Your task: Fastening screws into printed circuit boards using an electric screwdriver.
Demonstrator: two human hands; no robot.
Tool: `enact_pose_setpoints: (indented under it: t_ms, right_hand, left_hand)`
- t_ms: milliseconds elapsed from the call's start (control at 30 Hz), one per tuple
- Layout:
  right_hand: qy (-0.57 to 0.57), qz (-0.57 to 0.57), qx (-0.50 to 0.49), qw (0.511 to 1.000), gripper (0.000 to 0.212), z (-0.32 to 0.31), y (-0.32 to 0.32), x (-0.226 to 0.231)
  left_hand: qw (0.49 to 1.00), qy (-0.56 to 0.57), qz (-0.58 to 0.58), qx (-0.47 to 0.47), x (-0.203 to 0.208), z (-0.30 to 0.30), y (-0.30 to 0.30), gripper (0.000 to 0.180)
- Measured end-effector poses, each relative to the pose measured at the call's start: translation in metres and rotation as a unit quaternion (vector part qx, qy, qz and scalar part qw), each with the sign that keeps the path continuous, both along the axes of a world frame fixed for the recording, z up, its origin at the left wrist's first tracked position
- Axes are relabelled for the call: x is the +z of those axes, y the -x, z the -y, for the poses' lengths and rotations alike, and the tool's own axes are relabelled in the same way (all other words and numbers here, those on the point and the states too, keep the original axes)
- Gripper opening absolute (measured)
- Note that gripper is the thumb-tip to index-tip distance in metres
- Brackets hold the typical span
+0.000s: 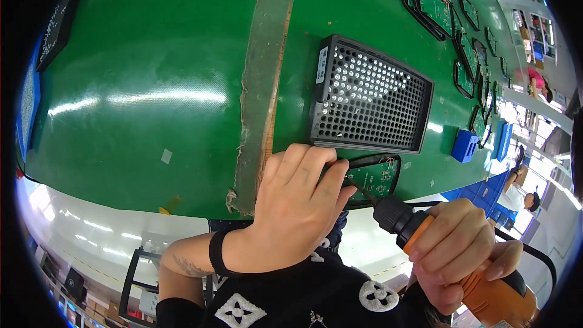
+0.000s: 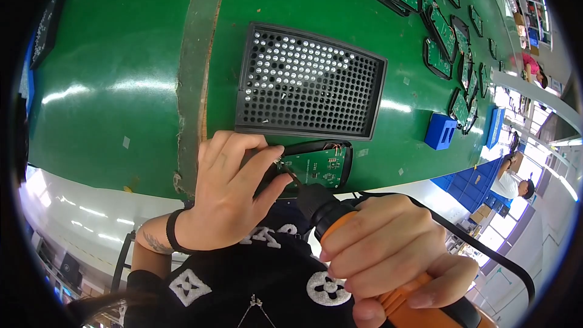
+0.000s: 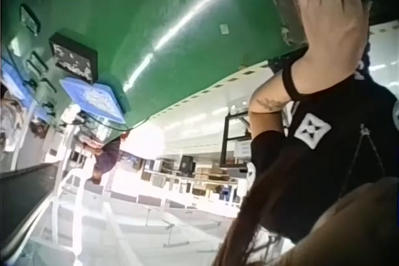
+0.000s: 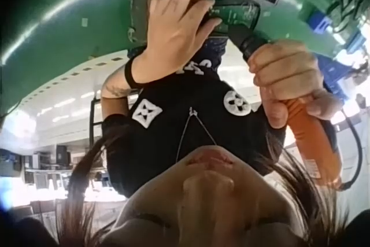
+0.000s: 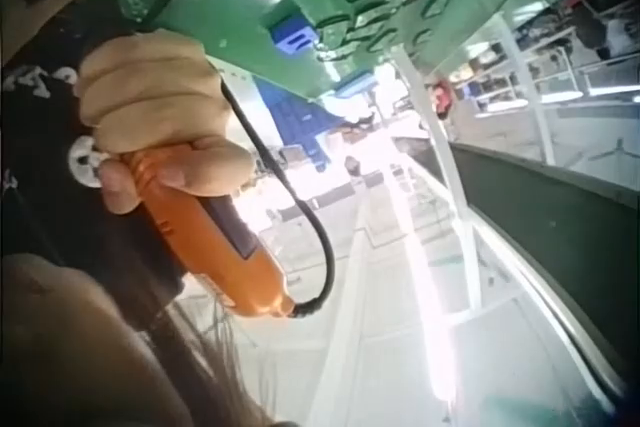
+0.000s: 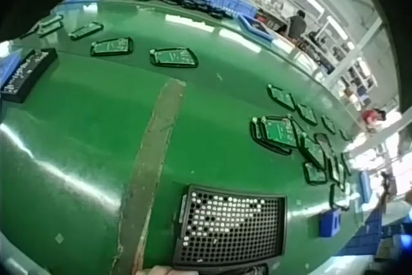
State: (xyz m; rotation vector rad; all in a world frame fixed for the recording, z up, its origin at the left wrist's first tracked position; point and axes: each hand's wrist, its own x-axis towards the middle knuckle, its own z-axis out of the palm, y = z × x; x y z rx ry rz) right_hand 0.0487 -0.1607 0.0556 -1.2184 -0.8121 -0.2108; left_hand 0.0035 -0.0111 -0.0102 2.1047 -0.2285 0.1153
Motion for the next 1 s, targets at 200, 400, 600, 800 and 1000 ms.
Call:
enact_pose_setpoints:
  t_ms: [200, 400, 600, 800, 1000]
  right_hand:
    - [0.025, 0.010, 0.010, 1.000, 0.037, 0.001, 0.001, -0.001]
    - [0.065, -0.018, 0.017, 0.998, 0.035, -0.011, -0.002, 0.006]
    - [0.079, -0.056, -0.001, 0.995, 0.033, -0.013, -0.005, 0.019]
    - [-0.162, -0.175, -0.012, 0.971, 0.039, 0.006, 0.011, 0.021]
    - [-0.318, -0.165, -0.079, 0.930, 0.028, 0.083, 0.039, 0.010]
  left_hand:
    - [1.000, -0.020, 0.008, -0.018, 0.001, -0.001, 0.002, 0.038]
    - [1.000, -0.009, 0.014, -0.010, 0.001, -0.002, 0.000, 0.037]
    - [1.000, 0.000, 0.018, -0.003, 0.009, 0.001, -0.005, 0.038]
    - [0.996, -0.087, 0.009, -0.002, 0.022, 0.001, 0.005, 0.037]
    - [0.960, 0.157, -0.198, -0.119, 0.052, -0.008, 0.005, 0.026]
